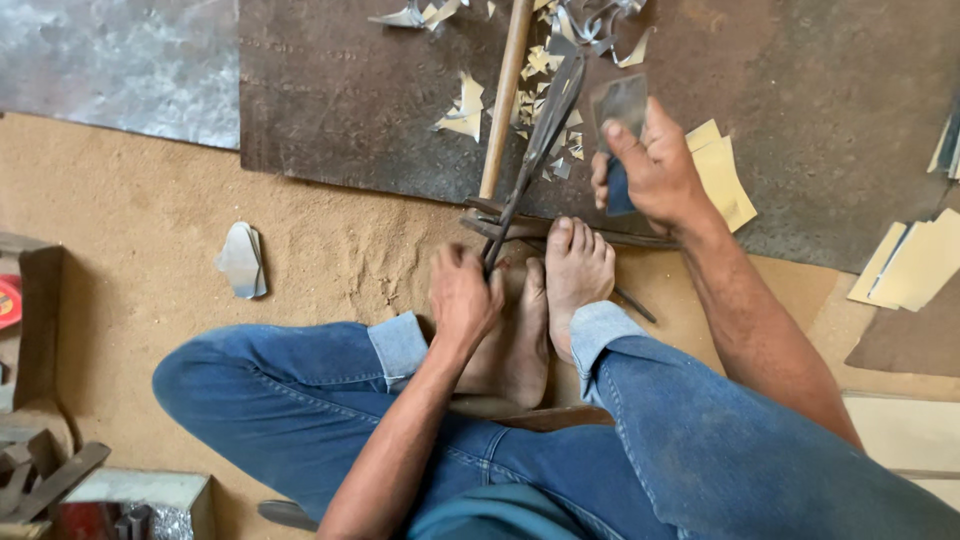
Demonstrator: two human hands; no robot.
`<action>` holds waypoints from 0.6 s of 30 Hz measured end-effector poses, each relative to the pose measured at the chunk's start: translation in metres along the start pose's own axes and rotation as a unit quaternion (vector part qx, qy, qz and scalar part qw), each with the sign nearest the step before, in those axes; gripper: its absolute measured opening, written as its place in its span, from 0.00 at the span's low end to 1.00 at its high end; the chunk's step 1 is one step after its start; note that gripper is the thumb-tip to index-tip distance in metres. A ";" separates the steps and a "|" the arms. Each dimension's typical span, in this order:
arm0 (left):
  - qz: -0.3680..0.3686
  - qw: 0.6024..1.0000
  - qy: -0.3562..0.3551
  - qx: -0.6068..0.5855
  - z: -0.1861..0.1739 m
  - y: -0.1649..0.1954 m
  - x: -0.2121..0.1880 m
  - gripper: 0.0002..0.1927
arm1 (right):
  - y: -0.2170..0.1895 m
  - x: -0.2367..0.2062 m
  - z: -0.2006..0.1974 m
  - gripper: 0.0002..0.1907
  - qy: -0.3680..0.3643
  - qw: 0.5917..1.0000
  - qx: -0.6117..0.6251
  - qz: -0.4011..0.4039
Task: The person sits on the workshop floor and cuts small flat metal pieces into narrow strips using hand shears, letting the cut pieces and scrap fall onto a metal sheet beside them. They occasionally gather and toss the accumulated cut pieces aside and pick up new uncut pieces to continue cutting.
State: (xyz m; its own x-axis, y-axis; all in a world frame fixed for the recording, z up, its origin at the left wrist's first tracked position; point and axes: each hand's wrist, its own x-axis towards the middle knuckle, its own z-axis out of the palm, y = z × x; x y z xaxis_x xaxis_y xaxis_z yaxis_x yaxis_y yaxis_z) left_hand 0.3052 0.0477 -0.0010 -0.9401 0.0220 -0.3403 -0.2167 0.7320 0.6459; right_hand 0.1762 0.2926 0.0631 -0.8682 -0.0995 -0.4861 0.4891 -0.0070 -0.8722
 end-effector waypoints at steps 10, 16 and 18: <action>0.028 0.974 -0.027 -0.225 -0.005 -0.005 -0.032 0.18 | 0.018 0.004 0.027 0.15 -0.050 0.990 -0.129 -0.033; 0.018 0.970 -0.037 -0.239 -0.002 -0.008 -0.030 0.30 | 0.020 0.002 0.032 0.15 -0.050 0.992 -0.113 -0.011; 0.026 0.972 -0.045 -0.231 0.005 -0.014 -0.027 0.34 | 0.025 0.001 0.039 0.17 -0.029 0.998 -0.054 -0.003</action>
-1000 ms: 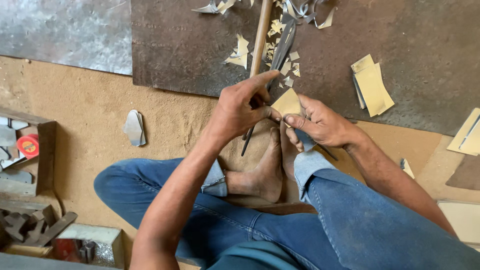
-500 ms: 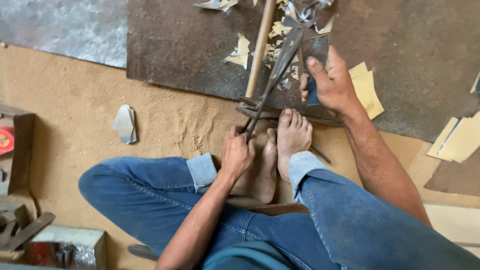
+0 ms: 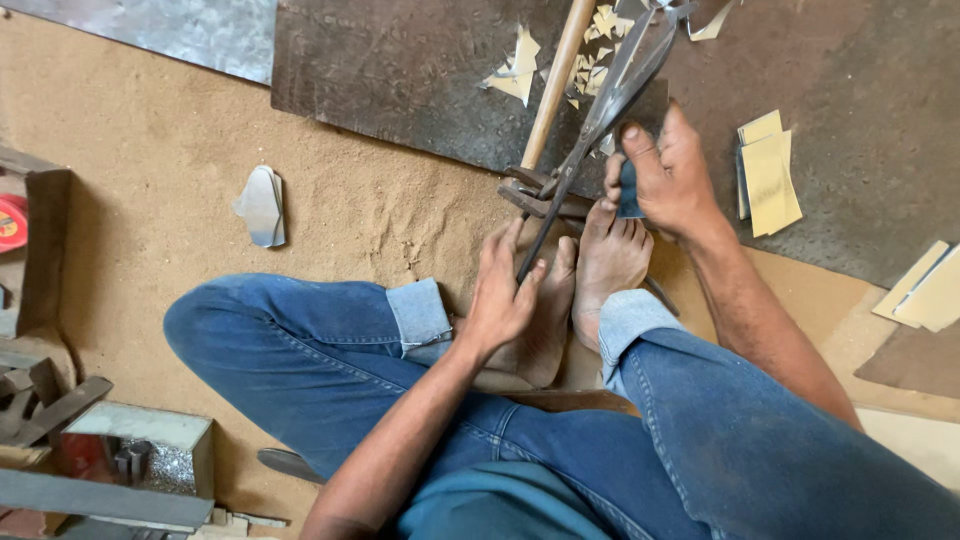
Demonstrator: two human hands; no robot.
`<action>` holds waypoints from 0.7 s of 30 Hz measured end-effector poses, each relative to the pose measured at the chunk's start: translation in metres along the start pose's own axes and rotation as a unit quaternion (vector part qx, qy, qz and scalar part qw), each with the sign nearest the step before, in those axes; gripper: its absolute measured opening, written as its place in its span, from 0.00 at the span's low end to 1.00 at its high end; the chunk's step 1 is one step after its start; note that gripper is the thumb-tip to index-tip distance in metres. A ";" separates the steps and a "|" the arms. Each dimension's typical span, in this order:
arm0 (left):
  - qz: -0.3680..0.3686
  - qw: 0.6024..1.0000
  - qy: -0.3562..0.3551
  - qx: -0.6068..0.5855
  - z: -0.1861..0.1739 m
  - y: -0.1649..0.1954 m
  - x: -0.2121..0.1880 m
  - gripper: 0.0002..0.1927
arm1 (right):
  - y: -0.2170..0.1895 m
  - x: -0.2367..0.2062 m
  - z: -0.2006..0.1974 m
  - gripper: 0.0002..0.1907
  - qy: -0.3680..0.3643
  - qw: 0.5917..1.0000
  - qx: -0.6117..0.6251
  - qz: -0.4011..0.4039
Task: The person sits on the workshop floor and cuts small flat metal pieces into narrow strips using hand shears, letting the cut pieces and scrap fall onto a metal sheet beside them. They occasionally gather and toss the accumulated cut pieces aside and pick up new uncut pieces to continue cutting.
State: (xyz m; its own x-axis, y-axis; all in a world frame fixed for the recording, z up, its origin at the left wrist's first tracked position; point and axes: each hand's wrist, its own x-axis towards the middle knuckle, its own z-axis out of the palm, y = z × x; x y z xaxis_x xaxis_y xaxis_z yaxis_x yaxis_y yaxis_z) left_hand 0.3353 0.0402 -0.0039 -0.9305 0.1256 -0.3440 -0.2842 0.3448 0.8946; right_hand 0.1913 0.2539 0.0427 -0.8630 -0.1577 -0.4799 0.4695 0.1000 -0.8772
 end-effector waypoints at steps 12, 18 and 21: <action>-0.018 0.999 -0.043 0.015 0.002 -0.021 0.016 0.38 | 0.017 -0.005 0.011 0.16 0.038 0.996 -0.042 -0.074; -0.027 0.999 -0.042 0.011 -0.002 -0.014 0.016 0.40 | 0.018 -0.004 0.014 0.17 0.051 0.994 -0.052 -0.077; -0.037 0.998 -0.048 -0.012 -0.002 -0.014 0.012 0.43 | 0.022 -0.004 0.013 0.17 0.057 0.993 -0.059 -0.079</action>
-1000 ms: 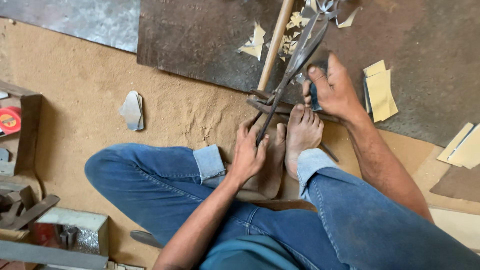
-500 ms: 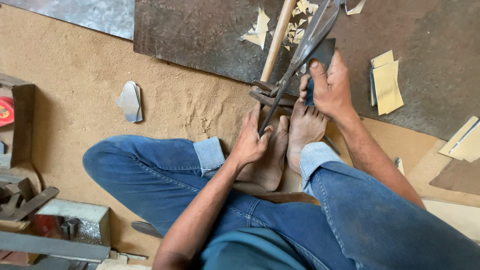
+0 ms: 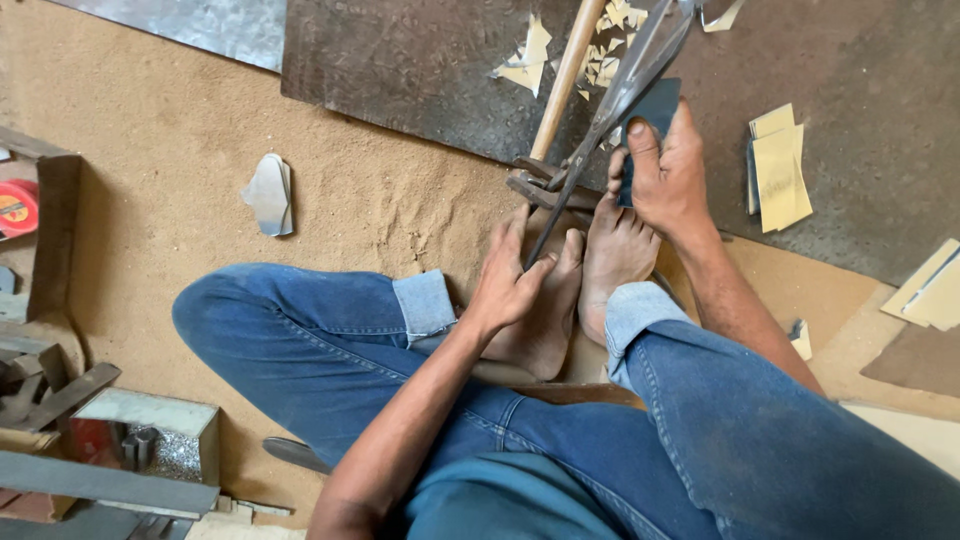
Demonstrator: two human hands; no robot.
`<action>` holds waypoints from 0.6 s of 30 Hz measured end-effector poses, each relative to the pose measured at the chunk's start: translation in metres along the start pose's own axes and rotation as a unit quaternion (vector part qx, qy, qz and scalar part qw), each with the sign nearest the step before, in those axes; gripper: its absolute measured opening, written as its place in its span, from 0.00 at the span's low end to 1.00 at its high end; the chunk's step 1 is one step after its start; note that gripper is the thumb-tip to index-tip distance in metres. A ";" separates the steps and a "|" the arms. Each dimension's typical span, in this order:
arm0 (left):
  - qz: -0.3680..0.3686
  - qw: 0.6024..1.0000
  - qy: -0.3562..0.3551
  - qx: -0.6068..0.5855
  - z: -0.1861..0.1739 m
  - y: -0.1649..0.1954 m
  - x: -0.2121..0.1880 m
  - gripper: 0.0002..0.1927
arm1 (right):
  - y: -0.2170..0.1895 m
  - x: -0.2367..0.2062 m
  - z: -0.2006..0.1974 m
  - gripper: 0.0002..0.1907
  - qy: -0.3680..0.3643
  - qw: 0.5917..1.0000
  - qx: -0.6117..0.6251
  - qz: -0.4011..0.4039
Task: The person sits on the workshop floor and cuts small flat metal pieces into narrow strips using hand shears, letting the cut pieces and scrap fall onto a metal sheet beside them. They occasionally gather and toss the accumulated cut pieces aside and pick up new uncut pieces to continue cutting.
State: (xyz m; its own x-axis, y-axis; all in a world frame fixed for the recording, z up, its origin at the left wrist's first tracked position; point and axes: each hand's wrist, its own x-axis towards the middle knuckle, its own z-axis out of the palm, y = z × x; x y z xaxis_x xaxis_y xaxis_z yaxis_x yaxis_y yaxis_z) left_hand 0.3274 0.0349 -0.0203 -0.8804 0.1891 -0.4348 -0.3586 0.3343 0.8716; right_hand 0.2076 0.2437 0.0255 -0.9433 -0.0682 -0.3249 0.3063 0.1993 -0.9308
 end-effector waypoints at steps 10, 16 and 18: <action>-0.009 1.000 -0.014 0.023 -0.001 -0.012 0.005 0.46 | 0.002 0.003 -0.008 0.17 -0.028 1.000 -0.001 0.000; 0.020 0.999 0.031 0.000 0.017 -0.041 -0.001 0.46 | 0.005 0.001 -0.005 0.16 -0.024 1.000 -0.010 -0.010; 0.010 1.000 0.025 0.008 0.020 -0.054 0.002 0.45 | 0.005 0.002 -0.006 0.15 -0.027 1.000 -0.005 -0.003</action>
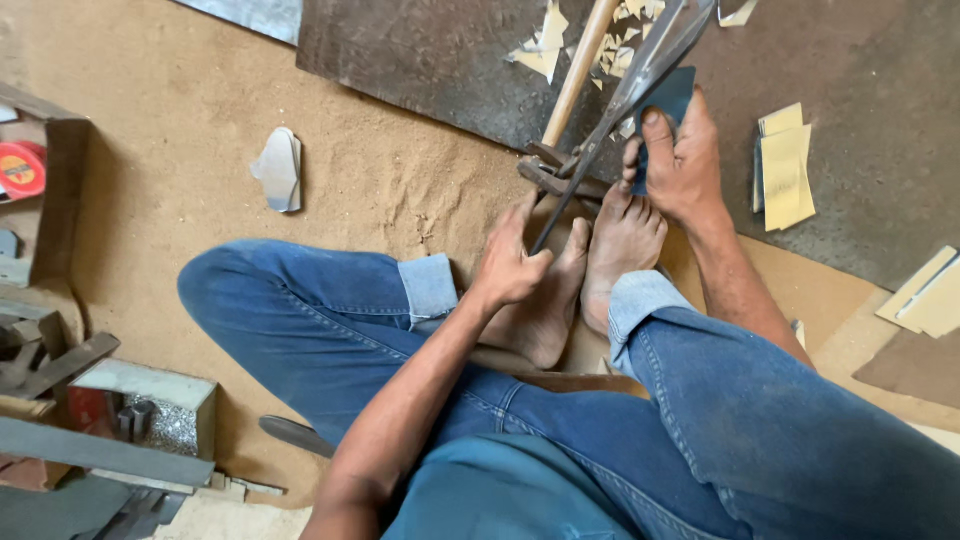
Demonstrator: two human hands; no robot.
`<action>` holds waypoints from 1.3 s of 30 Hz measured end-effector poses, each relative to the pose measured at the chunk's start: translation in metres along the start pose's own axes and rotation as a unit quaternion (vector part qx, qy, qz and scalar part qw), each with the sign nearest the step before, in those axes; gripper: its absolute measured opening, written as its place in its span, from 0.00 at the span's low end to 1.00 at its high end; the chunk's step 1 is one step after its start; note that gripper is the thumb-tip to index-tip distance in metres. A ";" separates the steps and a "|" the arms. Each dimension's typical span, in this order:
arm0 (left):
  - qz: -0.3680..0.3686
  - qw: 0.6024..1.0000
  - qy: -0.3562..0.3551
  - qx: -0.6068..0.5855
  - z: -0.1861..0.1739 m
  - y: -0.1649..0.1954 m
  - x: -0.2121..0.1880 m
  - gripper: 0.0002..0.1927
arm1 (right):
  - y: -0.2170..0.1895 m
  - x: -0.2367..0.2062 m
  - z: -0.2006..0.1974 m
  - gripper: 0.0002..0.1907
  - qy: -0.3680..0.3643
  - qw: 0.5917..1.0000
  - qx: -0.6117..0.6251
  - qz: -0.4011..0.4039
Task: The person sits on the workshop floor and cuts small flat metal pieces into narrow strips using hand shears, letting the cut pieces and scrap fall onto a metal sheet beside them. They occasionally gather and toss the accumulated cut pieces aside and pick up new uncut pieces to continue cutting.
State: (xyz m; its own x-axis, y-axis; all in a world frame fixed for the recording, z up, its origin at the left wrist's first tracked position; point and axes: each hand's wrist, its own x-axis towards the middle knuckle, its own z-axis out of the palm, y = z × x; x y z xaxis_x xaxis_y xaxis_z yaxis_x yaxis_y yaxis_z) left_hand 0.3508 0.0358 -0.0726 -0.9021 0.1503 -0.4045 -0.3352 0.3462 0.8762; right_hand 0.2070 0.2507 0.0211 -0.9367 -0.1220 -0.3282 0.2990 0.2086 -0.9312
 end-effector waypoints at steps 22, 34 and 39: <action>0.039 0.942 0.113 -0.313 0.001 0.175 0.048 0.14 | -0.050 -0.045 0.011 0.24 0.185 0.736 -0.574 -0.309; 0.014 0.967 0.009 -0.256 -0.029 0.136 0.079 0.12 | -0.058 -0.048 -0.005 0.37 0.067 0.876 -0.440 -0.187; 0.068 0.986 0.008 -0.149 -0.045 0.138 0.083 0.12 | -0.042 -0.044 0.005 0.34 0.114 0.859 -0.456 -0.201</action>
State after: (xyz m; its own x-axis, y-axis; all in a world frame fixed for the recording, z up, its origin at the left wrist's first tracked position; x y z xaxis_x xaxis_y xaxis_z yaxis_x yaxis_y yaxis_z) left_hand 0.2173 0.0547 0.0264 -0.9474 0.1614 -0.2763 -0.2742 0.0359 0.9610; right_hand 0.2369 0.2429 0.0743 -0.9733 -0.1910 0.1274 -0.2272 0.8808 -0.4154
